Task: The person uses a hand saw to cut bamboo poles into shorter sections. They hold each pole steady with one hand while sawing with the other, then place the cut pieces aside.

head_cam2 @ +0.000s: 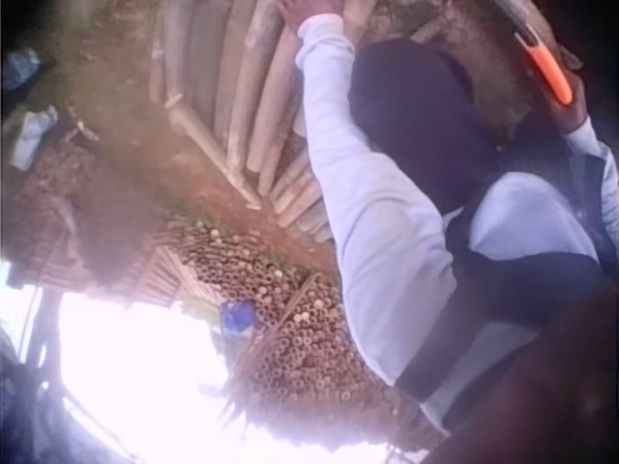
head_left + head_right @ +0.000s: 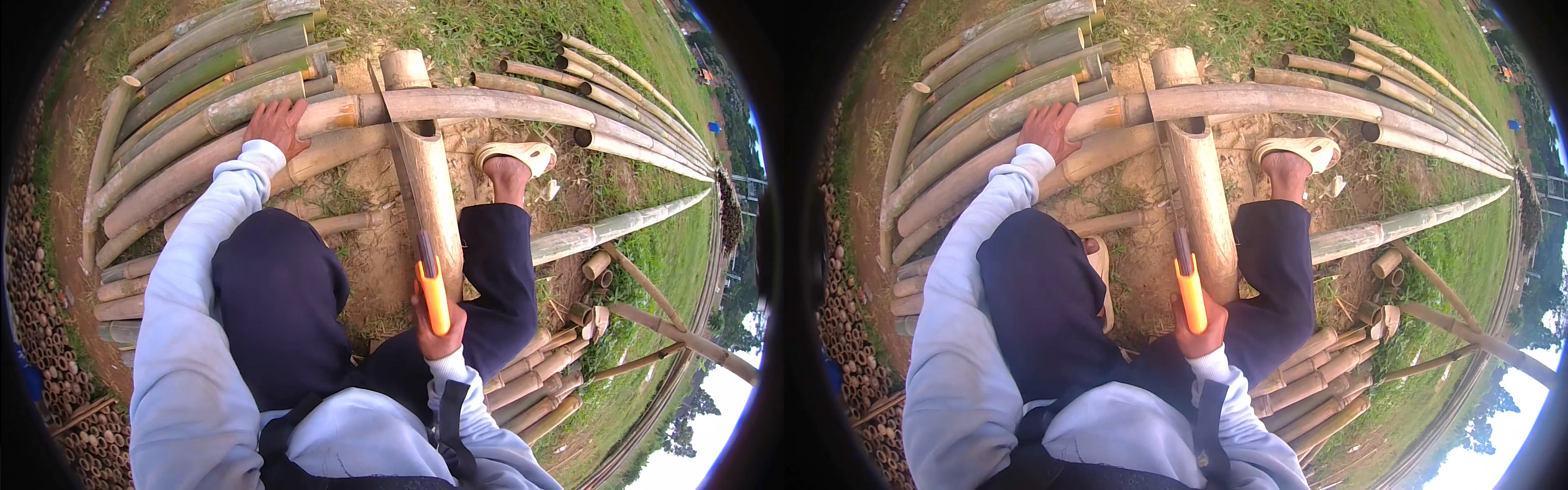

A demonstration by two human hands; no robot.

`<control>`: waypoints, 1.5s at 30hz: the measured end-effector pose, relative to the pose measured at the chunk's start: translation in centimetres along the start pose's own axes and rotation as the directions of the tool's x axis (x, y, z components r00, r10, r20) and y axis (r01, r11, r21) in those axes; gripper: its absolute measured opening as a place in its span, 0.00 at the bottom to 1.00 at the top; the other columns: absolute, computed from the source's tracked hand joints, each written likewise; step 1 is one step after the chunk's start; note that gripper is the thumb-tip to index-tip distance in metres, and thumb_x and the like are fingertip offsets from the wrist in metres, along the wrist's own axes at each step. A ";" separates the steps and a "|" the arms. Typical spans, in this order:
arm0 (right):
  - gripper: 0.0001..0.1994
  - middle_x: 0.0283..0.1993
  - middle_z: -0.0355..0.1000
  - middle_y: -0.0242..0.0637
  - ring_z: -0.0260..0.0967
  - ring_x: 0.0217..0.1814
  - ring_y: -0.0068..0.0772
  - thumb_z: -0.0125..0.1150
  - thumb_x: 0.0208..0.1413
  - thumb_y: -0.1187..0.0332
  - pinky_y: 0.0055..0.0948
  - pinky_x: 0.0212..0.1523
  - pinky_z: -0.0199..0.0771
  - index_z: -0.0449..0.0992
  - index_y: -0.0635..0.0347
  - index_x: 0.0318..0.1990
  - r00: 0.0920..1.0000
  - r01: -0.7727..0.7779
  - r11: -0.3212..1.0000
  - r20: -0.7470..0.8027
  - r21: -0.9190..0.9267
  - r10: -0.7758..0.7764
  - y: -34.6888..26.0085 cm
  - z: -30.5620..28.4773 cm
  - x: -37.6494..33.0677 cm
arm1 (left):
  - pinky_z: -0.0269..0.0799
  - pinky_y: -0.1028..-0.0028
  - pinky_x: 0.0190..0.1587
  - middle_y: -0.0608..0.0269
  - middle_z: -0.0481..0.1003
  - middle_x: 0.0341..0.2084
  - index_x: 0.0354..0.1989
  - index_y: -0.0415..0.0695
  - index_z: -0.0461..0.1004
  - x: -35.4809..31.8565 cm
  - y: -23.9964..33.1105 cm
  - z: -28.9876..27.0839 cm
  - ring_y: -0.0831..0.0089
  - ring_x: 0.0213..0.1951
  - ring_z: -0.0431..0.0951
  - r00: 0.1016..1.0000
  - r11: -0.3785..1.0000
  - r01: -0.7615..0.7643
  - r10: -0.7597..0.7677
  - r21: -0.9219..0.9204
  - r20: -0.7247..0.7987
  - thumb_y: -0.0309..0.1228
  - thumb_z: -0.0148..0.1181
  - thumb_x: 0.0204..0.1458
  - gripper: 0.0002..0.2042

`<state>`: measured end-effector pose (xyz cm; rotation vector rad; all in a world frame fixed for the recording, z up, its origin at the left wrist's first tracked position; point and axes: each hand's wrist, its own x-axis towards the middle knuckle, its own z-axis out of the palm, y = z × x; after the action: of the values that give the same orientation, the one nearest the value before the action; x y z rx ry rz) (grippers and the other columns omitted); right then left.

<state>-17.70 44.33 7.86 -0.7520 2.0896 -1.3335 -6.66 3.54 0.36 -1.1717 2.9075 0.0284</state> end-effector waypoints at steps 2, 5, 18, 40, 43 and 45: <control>0.10 0.28 0.77 0.43 0.77 0.30 0.29 0.67 0.59 0.76 0.27 0.36 0.76 0.81 0.68 0.48 0.998 -0.026 0.989 0.050 -0.144 0.034 -1.7 -2.5 -4.7 | 0.65 0.57 0.61 0.59 0.75 0.48 0.56 0.51 0.70 -0.3 0.0 0.0 0.58 0.56 0.74 1.000 1.000 -0.004 0.004 -0.003 -0.014 0.47 0.76 0.45 0.31; 0.10 0.29 0.78 0.44 0.80 0.30 0.31 0.66 0.59 0.77 0.28 0.37 0.77 0.81 0.68 0.48 0.999 0.040 0.989 0.019 -0.140 -0.037 -1.6 -1.6 -2.6 | 0.65 0.58 0.60 0.59 0.75 0.49 0.58 0.51 0.70 -0.4 0.0 0.4 0.58 0.57 0.73 1.000 1.000 0.015 -0.015 -0.001 0.009 0.44 0.77 0.43 0.33; 0.10 0.28 0.76 0.41 0.75 0.30 0.24 0.67 0.60 0.76 0.29 0.35 0.76 0.81 0.69 0.47 1.000 -0.002 0.994 0.025 -0.110 0.005 -0.7 -1.7 -2.5 | 0.65 0.57 0.60 0.59 0.75 0.48 0.56 0.49 0.70 -0.3 -0.1 0.4 0.58 0.56 0.74 1.000 1.000 0.010 -0.010 -0.026 0.003 0.44 0.78 0.43 0.33; 0.08 0.27 0.76 0.38 0.74 0.28 0.23 0.68 0.60 0.75 0.27 0.34 0.76 0.81 0.69 0.45 0.999 0.001 0.991 0.047 -0.131 0.005 -0.6 -1.7 -2.0 | 0.65 0.58 0.59 0.59 0.75 0.48 0.57 0.50 0.70 -0.2 -0.1 0.2 0.57 0.56 0.74 1.000 0.999 0.009 -0.009 -0.036 0.024 0.43 0.78 0.41 0.33; 0.07 0.21 0.72 0.38 0.70 0.23 0.25 0.68 0.60 0.73 0.32 0.27 0.70 0.78 0.69 0.36 0.993 0.117 0.993 0.009 -0.008 -0.117 1.5 3.2 8.4 | 0.65 0.58 0.59 0.58 0.74 0.49 0.57 0.50 0.70 0.2 0.4 0.0 0.57 0.56 0.74 1.000 0.999 -0.027 0.027 -0.029 -0.002 0.43 0.78 0.41 0.33; 0.11 0.21 0.71 0.43 0.70 0.22 0.33 0.69 0.60 0.69 0.35 0.28 0.71 0.76 0.67 0.31 0.973 0.218 0.976 -0.081 0.010 -0.217 2.4 6.1 15.1 | 0.65 0.57 0.59 0.58 0.74 0.49 0.57 0.49 0.70 0.8 1.2 -0.5 0.57 0.56 0.74 0.997 0.998 -0.065 0.064 -0.016 -0.042 0.42 0.78 0.41 0.33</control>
<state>-24.38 30.80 1.26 -0.9568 2.1005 -1.5205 -8.08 3.86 0.85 -1.0931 2.9868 0.0308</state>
